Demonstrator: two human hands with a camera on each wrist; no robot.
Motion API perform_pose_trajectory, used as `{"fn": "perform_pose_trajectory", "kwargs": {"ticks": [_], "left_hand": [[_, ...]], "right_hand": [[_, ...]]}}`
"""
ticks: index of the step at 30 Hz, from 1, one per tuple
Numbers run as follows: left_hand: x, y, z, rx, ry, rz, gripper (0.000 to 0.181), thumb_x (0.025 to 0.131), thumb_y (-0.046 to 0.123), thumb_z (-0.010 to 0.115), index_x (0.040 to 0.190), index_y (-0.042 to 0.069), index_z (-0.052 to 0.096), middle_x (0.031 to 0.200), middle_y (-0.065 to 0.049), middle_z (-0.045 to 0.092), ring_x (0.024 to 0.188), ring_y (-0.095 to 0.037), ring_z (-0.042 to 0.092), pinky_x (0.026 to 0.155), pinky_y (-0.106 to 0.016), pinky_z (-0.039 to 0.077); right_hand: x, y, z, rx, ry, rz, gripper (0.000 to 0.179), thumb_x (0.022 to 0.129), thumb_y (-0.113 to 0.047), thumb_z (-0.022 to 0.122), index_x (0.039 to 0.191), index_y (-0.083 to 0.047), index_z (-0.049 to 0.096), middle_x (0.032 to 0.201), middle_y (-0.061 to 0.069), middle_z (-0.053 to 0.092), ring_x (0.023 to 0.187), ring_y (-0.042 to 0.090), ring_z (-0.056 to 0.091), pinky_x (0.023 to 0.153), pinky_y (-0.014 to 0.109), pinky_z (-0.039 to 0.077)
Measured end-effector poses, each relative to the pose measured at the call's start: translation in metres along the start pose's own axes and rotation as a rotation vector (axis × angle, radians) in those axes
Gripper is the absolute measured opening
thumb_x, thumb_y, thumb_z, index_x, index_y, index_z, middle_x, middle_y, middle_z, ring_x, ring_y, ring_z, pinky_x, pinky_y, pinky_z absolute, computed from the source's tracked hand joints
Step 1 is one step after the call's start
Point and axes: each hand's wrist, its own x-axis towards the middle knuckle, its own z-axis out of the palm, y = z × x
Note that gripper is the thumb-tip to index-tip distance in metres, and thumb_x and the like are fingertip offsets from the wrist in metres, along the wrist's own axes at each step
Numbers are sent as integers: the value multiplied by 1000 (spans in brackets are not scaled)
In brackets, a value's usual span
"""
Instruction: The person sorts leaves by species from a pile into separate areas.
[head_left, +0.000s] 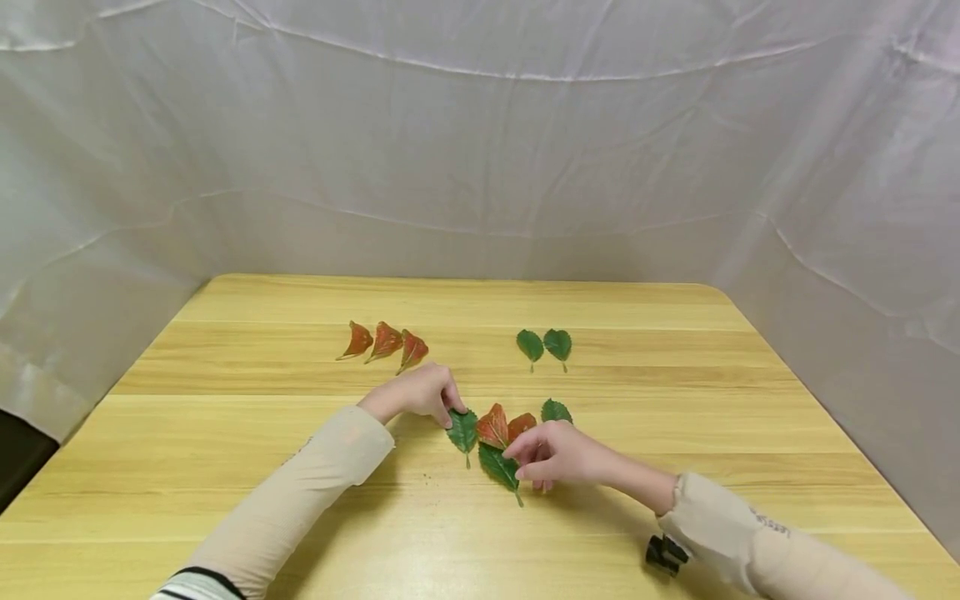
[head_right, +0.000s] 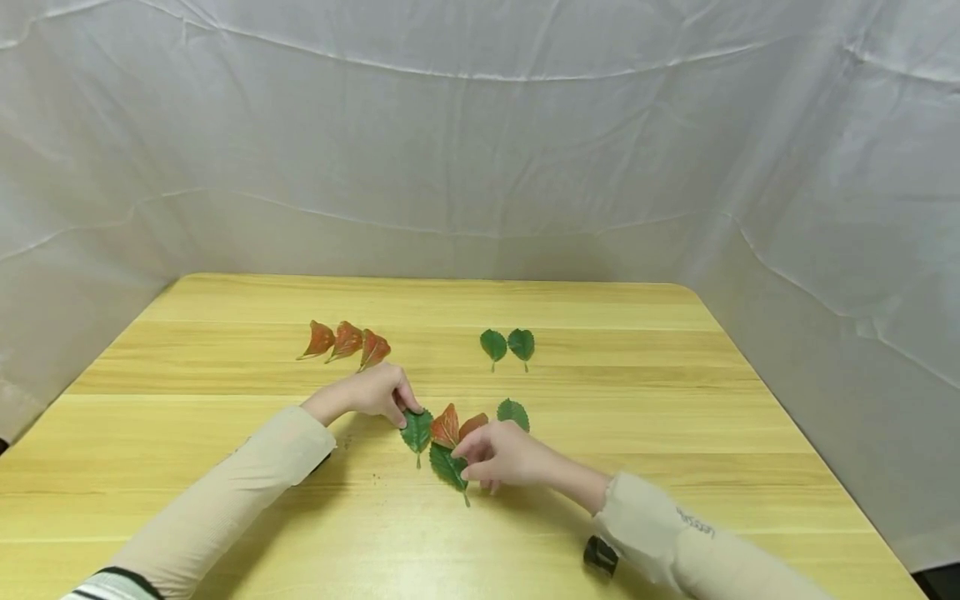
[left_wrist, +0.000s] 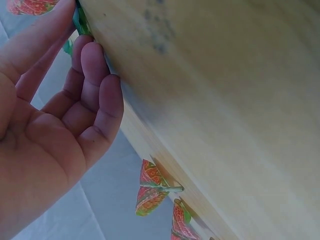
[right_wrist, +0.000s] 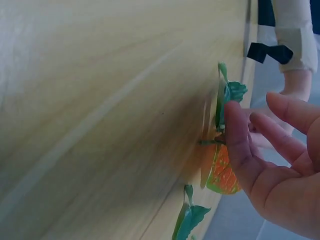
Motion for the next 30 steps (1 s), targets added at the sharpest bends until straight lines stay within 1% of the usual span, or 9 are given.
{"fn": "perform_pose_trajectory", "kwargs": {"ticks": [5, 7, 10, 12, 15, 18, 24, 30], "left_hand": [[0, 0, 0, 6, 1, -8, 19, 67, 0, 75, 85, 7, 73, 83, 0, 68, 53, -6, 43, 49, -18, 36], [0, 0, 0, 5, 0, -7, 19, 67, 0, 75, 84, 6, 73, 82, 0, 68, 53, -6, 44, 49, -18, 36], [0, 0, 0, -3, 0, -7, 18, 67, 0, 75, 84, 6, 73, 83, 0, 68, 53, -6, 43, 49, -18, 36], [0, 1, 1, -3, 0, -9, 18, 67, 0, 75, 84, 6, 73, 83, 0, 68, 54, -6, 44, 49, -19, 37], [0, 0, 1, 3, 1, -10, 19, 67, 0, 75, 84, 7, 73, 84, 0, 68, 56, -6, 47, 51, -19, 39], [1, 0, 1, 8, 2, -13, 19, 67, 0, 75, 84, 7, 73, 84, 0, 68, 57, -6, 48, 51, -19, 40], [1, 0, -1, 11, 4, -17, 20, 67, 0, 75, 85, 7, 73, 83, 0, 68, 57, -7, 47, 51, -19, 39], [1, 0, -1, 12, 6, -18, 21, 66, -1, 75, 85, 7, 73, 82, -1, 68, 56, -6, 46, 50, -19, 39]], "right_hand": [[2, -1, 6, -187, 13, -47, 27, 82, -6, 63, 106, 5, 62, 66, -1, 60, 46, 9, 52, 47, 21, 45], [4, -1, 7, -236, 22, -59, 29, 81, -6, 64, 108, 5, 62, 63, -4, 58, 43, 7, 50, 46, 19, 44], [6, 0, 10, -282, 40, -64, 32, 80, -8, 66, 110, 5, 61, 60, -6, 57, 39, 5, 46, 43, 18, 41], [8, 1, 11, -288, 54, -50, 34, 80, -8, 67, 111, 5, 61, 58, -7, 55, 37, 3, 43, 41, 17, 40], [10, 3, 13, -304, 72, -36, 38, 78, -8, 68, 112, 4, 60, 52, -7, 49, 34, 1, 36, 38, 17, 37], [12, 3, 15, -313, 84, -25, 41, 75, -6, 70, 113, 4, 59, 50, -6, 45, 33, 1, 35, 39, 17, 37], [16, 4, 16, -314, 97, -2, 46, 73, -3, 72, 116, 4, 57, 55, -6, 51, 33, 4, 41, 38, 21, 41], [17, 2, 17, -293, 90, 14, 45, 73, 0, 71, 116, 3, 57, 57, -4, 52, 33, 5, 43, 35, 22, 40]]}}
